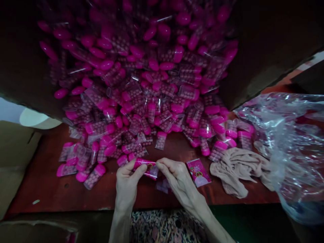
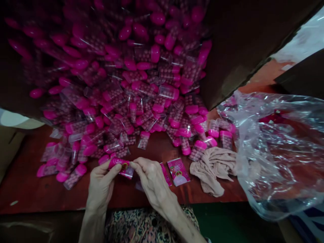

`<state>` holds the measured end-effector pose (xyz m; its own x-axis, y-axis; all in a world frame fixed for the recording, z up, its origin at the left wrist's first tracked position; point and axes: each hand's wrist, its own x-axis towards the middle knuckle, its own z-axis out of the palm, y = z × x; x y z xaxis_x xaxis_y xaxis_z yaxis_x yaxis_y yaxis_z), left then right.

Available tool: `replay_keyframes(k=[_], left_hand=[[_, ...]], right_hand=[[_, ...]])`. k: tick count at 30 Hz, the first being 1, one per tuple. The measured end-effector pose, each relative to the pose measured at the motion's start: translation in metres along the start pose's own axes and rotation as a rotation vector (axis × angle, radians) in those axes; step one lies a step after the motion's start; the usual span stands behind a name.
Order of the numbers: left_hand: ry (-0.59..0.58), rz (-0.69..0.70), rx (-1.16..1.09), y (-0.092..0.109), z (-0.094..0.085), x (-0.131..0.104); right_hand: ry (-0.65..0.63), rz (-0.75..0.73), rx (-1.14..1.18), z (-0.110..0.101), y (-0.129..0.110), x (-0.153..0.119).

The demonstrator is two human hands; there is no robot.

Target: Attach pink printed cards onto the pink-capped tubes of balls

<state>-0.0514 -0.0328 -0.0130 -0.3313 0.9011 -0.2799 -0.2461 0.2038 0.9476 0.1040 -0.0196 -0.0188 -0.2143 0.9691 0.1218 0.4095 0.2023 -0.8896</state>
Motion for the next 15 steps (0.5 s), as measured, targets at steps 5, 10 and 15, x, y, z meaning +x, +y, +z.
replay_keyframes(k=[5,10,15], left_hand=[[0.275,-0.08,-0.248,0.006,0.003,0.007],[0.303,-0.125,-0.321,0.009,0.003,0.009],[0.264,-0.139,-0.362,0.012,0.003,0.01]], right_hand=[[0.126,0.109,-0.397,0.011,-0.005,0.041],[0.127,0.139,-0.693,0.029,0.001,0.051],[0.154,0.087,-0.595,0.021,0.013,0.034]])
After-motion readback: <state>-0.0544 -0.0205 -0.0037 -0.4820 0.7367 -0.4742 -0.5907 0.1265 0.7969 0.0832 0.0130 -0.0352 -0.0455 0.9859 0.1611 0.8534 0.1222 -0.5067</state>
